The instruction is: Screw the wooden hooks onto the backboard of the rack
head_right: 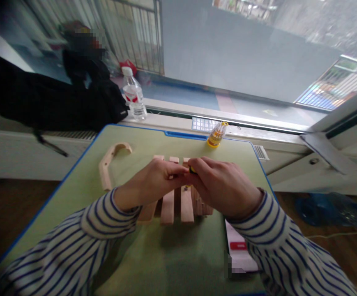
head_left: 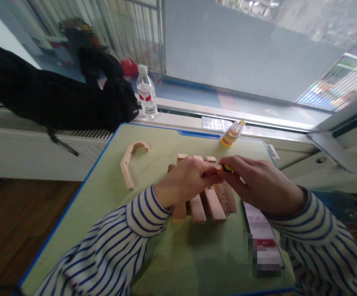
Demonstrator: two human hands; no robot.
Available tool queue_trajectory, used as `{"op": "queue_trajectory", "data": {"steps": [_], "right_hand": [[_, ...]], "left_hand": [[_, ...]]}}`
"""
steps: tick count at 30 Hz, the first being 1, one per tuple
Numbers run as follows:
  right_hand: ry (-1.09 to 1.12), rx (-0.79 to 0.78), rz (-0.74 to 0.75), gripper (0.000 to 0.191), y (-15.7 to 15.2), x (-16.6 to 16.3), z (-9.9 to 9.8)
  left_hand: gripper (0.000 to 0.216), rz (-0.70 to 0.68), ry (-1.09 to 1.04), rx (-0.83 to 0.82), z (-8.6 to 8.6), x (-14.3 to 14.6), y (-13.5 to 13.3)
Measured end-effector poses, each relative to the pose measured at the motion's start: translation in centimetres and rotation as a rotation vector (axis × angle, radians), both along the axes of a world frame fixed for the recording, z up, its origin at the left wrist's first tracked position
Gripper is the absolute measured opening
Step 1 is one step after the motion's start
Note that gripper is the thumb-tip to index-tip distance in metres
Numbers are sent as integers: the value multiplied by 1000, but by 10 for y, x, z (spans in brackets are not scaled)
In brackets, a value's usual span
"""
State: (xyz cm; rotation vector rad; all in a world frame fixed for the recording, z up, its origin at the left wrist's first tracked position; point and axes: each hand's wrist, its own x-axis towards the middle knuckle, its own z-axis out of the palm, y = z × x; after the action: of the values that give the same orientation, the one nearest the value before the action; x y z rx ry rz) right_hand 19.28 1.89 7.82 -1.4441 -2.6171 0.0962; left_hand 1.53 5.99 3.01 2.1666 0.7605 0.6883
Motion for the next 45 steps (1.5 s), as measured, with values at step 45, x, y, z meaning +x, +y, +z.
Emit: {"op": "queue_trajectory", "data": {"steps": [45], "right_hand": [[-82,74,-68,21,-7,-12,-2]], "left_hand": [[23,-46,-28,15,-4,-2,4]]}}
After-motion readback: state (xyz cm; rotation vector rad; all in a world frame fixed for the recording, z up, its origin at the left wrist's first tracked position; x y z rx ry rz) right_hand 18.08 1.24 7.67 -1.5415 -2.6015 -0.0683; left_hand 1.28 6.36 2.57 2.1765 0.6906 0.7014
